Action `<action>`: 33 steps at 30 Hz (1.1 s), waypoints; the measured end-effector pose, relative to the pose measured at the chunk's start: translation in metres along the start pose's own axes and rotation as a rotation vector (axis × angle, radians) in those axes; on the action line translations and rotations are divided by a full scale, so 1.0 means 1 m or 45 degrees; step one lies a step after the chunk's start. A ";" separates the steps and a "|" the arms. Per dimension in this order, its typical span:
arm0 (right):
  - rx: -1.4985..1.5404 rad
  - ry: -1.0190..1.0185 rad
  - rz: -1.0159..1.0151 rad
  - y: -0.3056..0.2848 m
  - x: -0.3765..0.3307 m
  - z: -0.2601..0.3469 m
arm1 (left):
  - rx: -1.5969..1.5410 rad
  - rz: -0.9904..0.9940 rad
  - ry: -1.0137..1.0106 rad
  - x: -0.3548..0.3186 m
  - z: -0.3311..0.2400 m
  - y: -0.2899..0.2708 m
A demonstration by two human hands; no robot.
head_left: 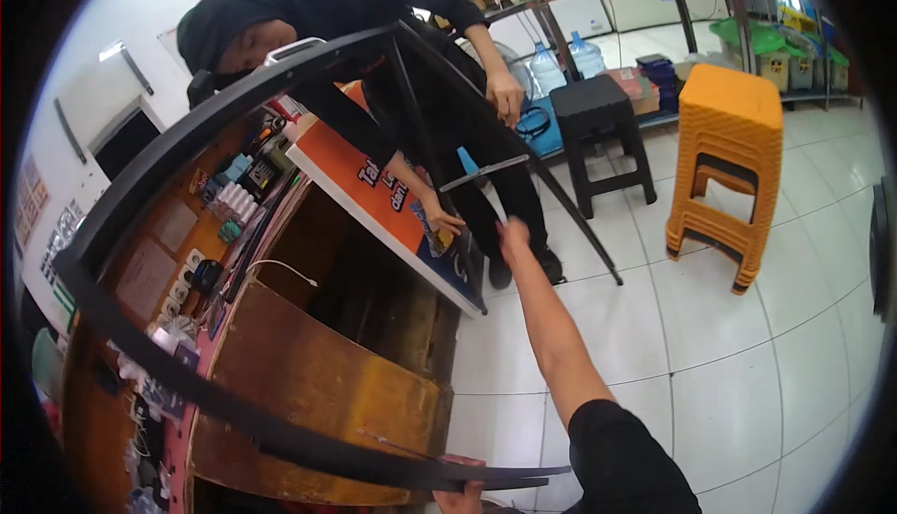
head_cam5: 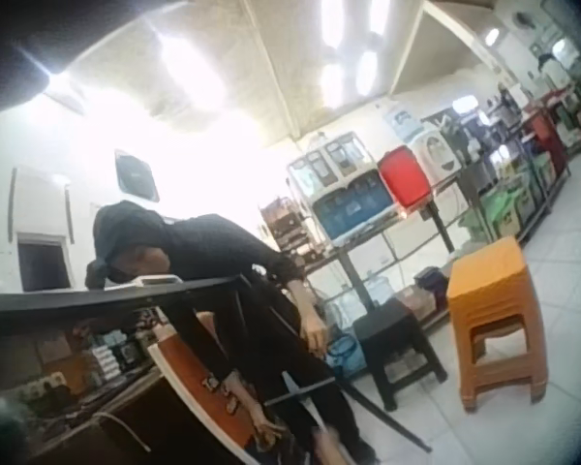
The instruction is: The person assembles a black metal frame by hand. They insert small screws into pre-drilled holes in the frame components and tighten them using a hex key, while another person assists by holding the frame steady.
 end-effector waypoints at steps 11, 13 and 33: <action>-0.462 -0.458 0.548 -0.019 -0.003 0.018 | -0.175 -0.120 0.323 0.020 -0.021 0.030; -0.502 -0.453 0.743 -0.090 -0.043 -0.014 | -0.111 -0.231 0.290 0.017 -0.043 0.047; -1.397 -0.026 0.314 -0.408 -0.446 0.076 | -0.216 0.017 0.292 0.022 -0.118 0.101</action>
Point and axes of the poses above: each hand's wrist, its own x-axis towards the middle knuckle, its own y-axis out of the palm, z = x × y, the point moved 2 cm from there along x, towards the middle knuckle, and after that the axes turned 13 degrees about z, right-handed, at the moved point
